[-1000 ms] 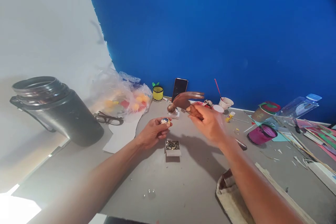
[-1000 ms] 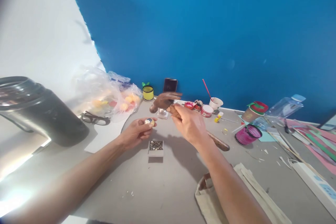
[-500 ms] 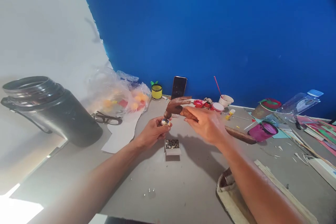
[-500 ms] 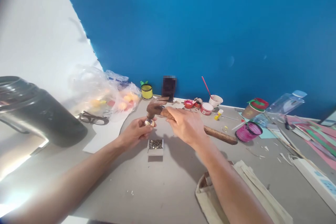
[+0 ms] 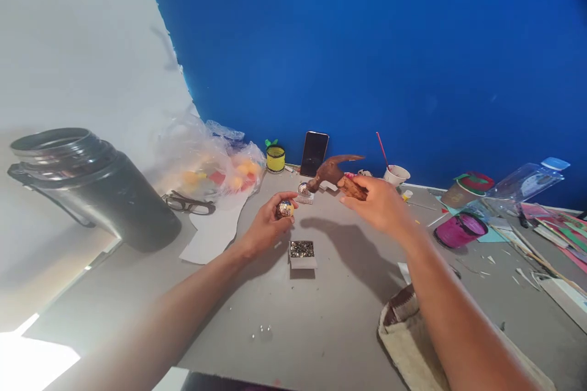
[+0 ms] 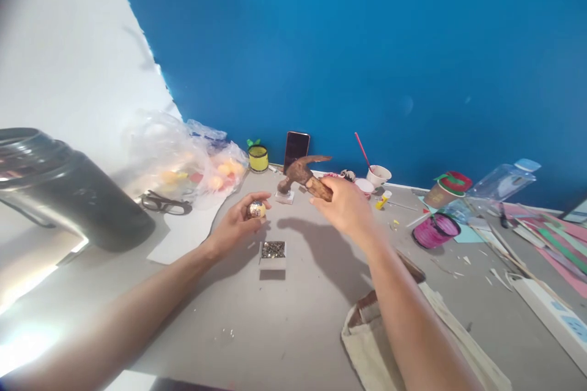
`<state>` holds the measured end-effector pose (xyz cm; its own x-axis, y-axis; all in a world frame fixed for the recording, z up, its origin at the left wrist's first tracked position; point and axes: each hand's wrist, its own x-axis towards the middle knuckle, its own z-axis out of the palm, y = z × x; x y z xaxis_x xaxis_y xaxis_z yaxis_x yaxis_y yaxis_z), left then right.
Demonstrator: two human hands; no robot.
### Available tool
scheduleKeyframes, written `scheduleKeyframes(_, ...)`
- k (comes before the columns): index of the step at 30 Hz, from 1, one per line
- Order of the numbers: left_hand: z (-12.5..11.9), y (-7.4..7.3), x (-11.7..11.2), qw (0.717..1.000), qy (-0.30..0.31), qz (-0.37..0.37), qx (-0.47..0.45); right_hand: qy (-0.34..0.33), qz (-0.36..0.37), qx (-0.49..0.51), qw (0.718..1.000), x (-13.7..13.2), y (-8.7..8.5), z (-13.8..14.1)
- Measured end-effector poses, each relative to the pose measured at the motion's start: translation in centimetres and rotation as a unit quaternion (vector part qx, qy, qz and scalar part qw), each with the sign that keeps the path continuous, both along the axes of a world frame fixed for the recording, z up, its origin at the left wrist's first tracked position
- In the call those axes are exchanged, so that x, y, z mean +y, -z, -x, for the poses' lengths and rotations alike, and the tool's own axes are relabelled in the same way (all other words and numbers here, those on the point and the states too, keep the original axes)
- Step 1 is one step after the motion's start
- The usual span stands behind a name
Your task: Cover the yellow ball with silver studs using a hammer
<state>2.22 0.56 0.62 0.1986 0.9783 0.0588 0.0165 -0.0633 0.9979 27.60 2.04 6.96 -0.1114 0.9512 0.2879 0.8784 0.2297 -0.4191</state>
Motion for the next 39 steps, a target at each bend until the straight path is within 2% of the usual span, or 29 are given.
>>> scheduleKeyframes(2,0.0,-0.1,-0.1,0.999,0.007,0.029,-0.03,0.012,0.065,-0.022,0.998,1.0,0.6,-1.0)
scheduleKeyframes(6,-0.1,0.3,0.0,0.996,0.027,0.05,-0.072,0.037,0.188,-0.051,0.98,2.8,2.9,-2.1)
scheduleKeyframes(10,-0.1,0.8,0.2,0.995,0.016,0.048,-0.082,-0.03,0.27,-0.082,0.959,3.0,4.2,-1.7)
scheduleKeyframes(12,-0.1,0.8,0.3,0.996,-0.003,0.057,-0.071,-0.056,0.233,-0.129,0.962,2.4,4.0,-0.7)
scheduleKeyframes(15,-0.1,0.8,0.5,0.995,-0.032,0.066,-0.073,-0.083,0.085,-0.15,0.982,0.8,3.2,1.8)
scheduleKeyframes(16,-0.1,0.8,0.5,0.994,-0.042,0.068,-0.076,-0.109,0.07,-0.138,0.982,0.2,3.1,2.8)
scheduleKeyframes(19,0.0,0.8,0.6,0.994,-0.061,0.068,-0.063,-0.224,0.071,-0.139,0.962,-1.5,3.4,5.7)
scheduleKeyframes(21,0.0,0.9,0.6,0.995,-0.065,0.063,-0.047,-0.262,0.082,-0.189,0.943,-2.3,3.9,7.1)
scheduleKeyframes(23,0.0,0.9,0.6,0.996,-0.063,0.057,-0.039,-0.27,0.092,-0.232,0.93,-2.7,4.5,7.8)
scheduleKeyframes(26,0.0,1.1,0.5,0.997,-0.056,0.05,-0.03,-0.266,0.09,-0.254,0.926,-2.9,5.1,8.0)
scheduleKeyframes(39,0.1,1.2,0.4,0.997,-0.059,0.043,0.008,-0.287,0.102,-0.229,0.924,-3.1,5.1,8.0)
